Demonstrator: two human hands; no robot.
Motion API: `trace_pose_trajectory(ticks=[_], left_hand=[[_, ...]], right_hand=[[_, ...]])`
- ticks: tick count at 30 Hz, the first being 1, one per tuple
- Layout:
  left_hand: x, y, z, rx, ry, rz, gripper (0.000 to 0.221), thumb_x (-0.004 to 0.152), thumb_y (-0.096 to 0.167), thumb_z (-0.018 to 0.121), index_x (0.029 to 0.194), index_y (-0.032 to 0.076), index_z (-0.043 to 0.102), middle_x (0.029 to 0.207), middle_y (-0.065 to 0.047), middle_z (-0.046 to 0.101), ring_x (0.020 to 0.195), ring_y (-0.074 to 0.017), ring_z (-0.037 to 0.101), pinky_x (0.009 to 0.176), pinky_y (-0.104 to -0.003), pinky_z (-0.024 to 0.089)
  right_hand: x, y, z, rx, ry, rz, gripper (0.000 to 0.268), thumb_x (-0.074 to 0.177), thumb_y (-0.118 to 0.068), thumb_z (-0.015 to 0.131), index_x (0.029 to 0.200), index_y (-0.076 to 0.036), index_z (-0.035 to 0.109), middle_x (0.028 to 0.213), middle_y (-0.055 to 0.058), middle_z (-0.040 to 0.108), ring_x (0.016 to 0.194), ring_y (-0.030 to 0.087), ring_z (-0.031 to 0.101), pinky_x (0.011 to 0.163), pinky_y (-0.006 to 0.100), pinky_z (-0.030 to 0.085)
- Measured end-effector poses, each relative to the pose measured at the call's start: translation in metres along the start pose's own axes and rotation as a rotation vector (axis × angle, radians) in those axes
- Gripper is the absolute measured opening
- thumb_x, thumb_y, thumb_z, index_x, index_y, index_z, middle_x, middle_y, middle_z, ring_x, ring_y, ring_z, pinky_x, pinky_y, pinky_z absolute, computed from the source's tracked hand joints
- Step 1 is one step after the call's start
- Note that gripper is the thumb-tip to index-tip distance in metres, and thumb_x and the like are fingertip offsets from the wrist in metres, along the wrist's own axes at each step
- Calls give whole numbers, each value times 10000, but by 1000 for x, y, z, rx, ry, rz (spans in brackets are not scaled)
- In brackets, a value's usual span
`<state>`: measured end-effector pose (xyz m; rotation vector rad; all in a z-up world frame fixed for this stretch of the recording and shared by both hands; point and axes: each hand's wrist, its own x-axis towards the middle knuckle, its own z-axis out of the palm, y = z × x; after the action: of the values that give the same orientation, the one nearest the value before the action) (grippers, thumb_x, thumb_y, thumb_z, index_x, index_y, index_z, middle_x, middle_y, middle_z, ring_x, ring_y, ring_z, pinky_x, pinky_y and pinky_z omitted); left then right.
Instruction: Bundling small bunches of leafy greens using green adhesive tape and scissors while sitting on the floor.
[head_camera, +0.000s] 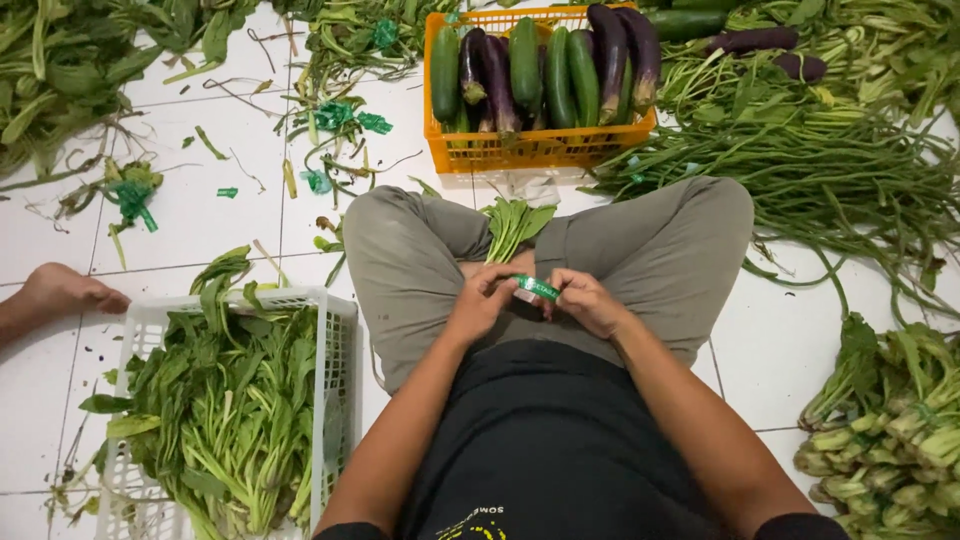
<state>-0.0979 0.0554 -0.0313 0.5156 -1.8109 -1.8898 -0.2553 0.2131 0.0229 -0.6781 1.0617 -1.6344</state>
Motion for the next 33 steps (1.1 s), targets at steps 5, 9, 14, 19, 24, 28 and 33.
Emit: trace_pose_trajectory(ticks=[5, 9, 14, 19, 24, 28, 33], left_hand=[[-2, 10, -4, 241, -16, 120, 266, 940, 353, 782, 1144, 183, 799, 1060, -88, 731, 1056, -251, 669, 981, -422, 500], [-6, 16, 2, 339, -62, 202, 262, 867, 267, 834, 1124, 220, 822, 996, -73, 712, 979, -300, 651, 970, -440, 489], [-5, 19, 5, 365, -91, 270, 313, 853, 248, 848, 1165, 234, 817, 828, -26, 590, 837, -185, 565, 852, -321, 493], [-5, 1, 4, 427, -150, 323, 385, 803, 293, 865, 1179, 237, 805, 868, -83, 617, 871, -283, 611, 868, -389, 517], [-7, 3, 7, 417, -168, 358, 409, 807, 346, 858, 1204, 272, 795, 901, -51, 634, 896, -259, 628, 901, -360, 511], [-6, 8, 7, 487, -185, 392, 382, 825, 309, 856, 1199, 261, 796, 936, -104, 650, 917, -340, 640, 908, -442, 521], [-9, 20, 6, 399, -136, 251, 346, 915, 255, 786, 1257, 299, 773, 937, -75, 686, 968, -293, 679, 941, -434, 531]], right_hand=[[5, 18, -9, -131, 0, 58, 89, 729, 39, 582, 816, 23, 588, 675, 134, 589, 633, 193, 566, 620, 311, 495], [2, 4, 5, -193, -11, 53, 83, 721, 18, 615, 802, 4, 616, 684, 104, 626, 649, 159, 571, 618, 290, 494], [1, 0, 6, -235, -49, 49, 75, 728, 37, 584, 759, -24, 552, 680, 57, 541, 632, 147, 500, 598, 264, 398], [3, 19, -10, -279, -74, 60, 85, 722, 50, 586, 754, -28, 574, 690, 64, 570, 657, 163, 518, 628, 280, 414], [5, 21, -13, -321, -107, 86, 55, 772, 31, 572, 751, -18, 583, 691, 83, 610, 683, 181, 561, 670, 295, 447], [11, 34, -23, -314, -79, 125, 77, 741, 34, 549, 710, -36, 548, 686, 80, 553, 677, 212, 567, 657, 302, 445], [11, 23, -9, -192, 33, 138, 85, 698, -12, 580, 778, -40, 588, 711, 73, 575, 667, 190, 576, 624, 287, 450]])
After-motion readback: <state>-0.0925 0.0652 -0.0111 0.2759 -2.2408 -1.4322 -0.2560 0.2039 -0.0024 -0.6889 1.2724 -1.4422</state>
